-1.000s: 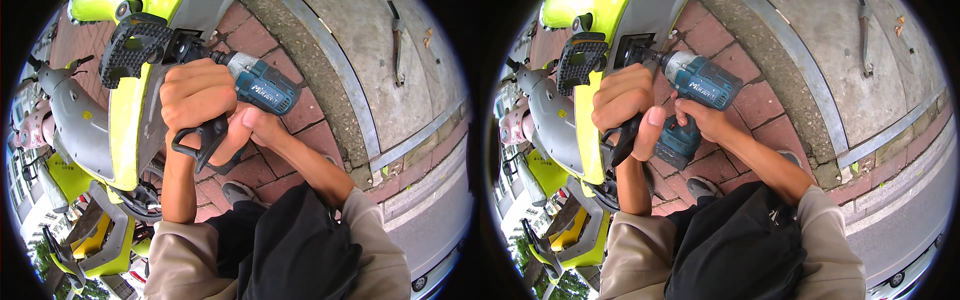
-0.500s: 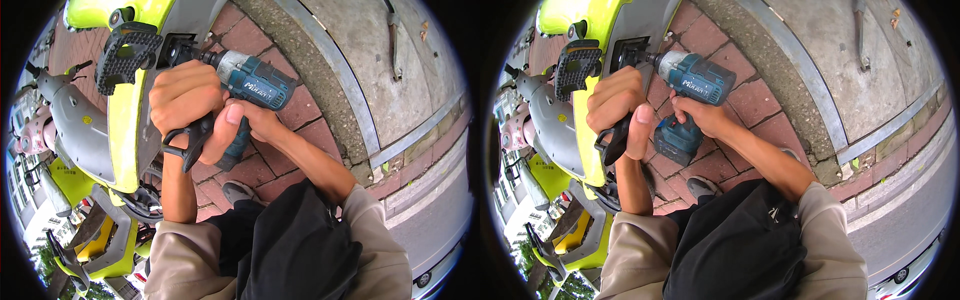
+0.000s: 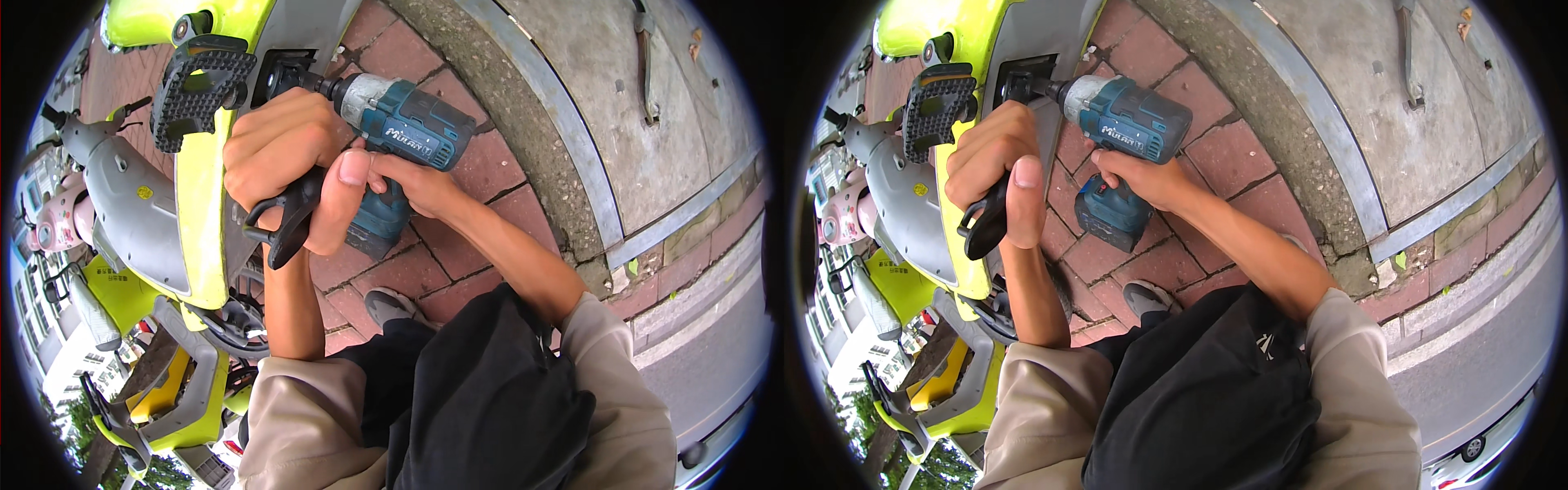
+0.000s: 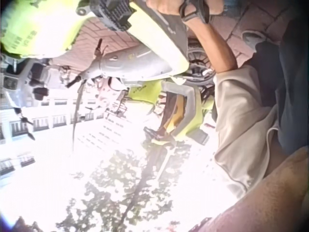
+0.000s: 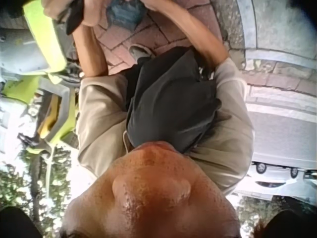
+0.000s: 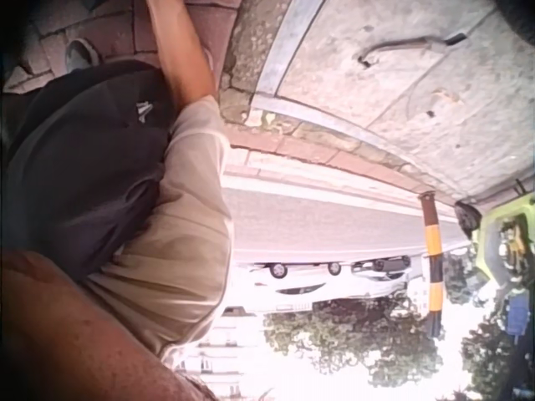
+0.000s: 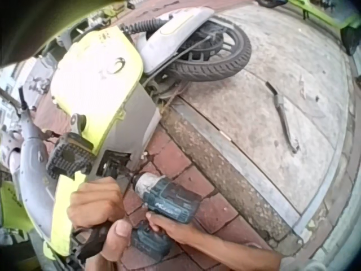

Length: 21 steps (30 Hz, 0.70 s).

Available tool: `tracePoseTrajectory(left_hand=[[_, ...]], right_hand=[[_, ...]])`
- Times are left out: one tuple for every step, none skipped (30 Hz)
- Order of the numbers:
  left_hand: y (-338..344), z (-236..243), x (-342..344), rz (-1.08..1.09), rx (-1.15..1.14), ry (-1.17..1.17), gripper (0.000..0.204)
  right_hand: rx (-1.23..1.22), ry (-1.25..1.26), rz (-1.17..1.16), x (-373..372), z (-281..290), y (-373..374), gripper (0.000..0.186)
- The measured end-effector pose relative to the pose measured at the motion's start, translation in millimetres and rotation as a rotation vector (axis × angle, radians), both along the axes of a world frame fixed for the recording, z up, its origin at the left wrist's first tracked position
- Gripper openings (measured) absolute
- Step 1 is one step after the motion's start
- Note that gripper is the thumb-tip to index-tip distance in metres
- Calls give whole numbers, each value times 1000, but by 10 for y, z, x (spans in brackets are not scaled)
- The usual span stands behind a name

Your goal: Removing and re-installing a component on an electric scooter using a power impact driver.

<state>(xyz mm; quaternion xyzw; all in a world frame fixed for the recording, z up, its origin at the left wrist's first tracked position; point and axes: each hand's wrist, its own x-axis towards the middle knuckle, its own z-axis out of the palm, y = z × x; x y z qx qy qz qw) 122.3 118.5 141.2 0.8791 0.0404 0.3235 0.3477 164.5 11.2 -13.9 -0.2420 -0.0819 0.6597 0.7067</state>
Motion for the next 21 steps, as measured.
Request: tracePoseTrajectory(left_hand=[[-25, -12, -21, 0, -2, 3, 22], [-57, -78, -35, 19, 41, -8, 21], [-89, -138, -49, 39, 85, -19, 20], [-175, -138, -103, 111, 119, 98, 17], [-167, -186, -203, 132, 232, 148, 40], [-236, -370, -193, 273, 247, 23, 60], [-316, -461, -251, 424, 278, -87, 80], [-372, -540, -483, 552, 398, -64, 103], [-466, -660, -685, 643, 454, -114, 99], [-577, -906, -776, 615, 260, -273, 80], [-697, -1151, -778, 674, 78, -114, 66], [-772, -1262, -706, 729, -90, 55, 53], [-794, -1377, -610, 816, -305, 298, 43], [-791, -1469, -465, 891, -526, 543, 35], [-772, -1634, -421, 930, -520, 531, 33], [-749, -1801, -375, 965, -518, 517, 31], [-727, -1879, -264, 961, -523, 514, 31], [-709, -1912, -149, 983, -478, 584, 31], [-687, -1933, -47, 1007, -431, 654, 32], [-673, -1950, 59, 1021, -411, 723, 34], [-638, -1989, 79, 1028, -404, 723, 34]], right_hand=[[2, -73, 36, 0, 6, -26, 15], [-4, -150, 70, 20, -22, -70, 22], [-13, -151, 69, 34, -45, -157, 22], [-58, -123, 40, 39, -62, -303, 19], [-84, -94, 14, 45, -34, -425, 16], [-140, -81, 21, 117, -89, -661, 20], [-165, 6, 42, 174, -55, -847, 22], [-187, 97, 69, 214, -39, -1020, 24], [-193, 141, 58, 272, 8, -1180, 26], [-206, 182, 43, 327, 20, -1343, 29], [-225, 213, 4, 405, 24, -1495, 29], [-258, 203, -10, 441, 31, -1600, 29], [-291, 193, -25, 473, 33, -1675, 28], [-291, 193, -23, 503, 12, -1734, 28], [-293, 212, -44, 515, 17, -1773, 28], [-297, 226, -67, 527, 27, -1794, 28], [-300, 221, -70, 541, 16, -1809, 28], [-297, 195, -85, 565, 17, -1819, 28], [-293, 170, -97, 587, 19, -1820, 28], [-295, 163, -102, 616, 32, -1816, 28], [-296, 127, -91, 603, 52, -1775, 29]])
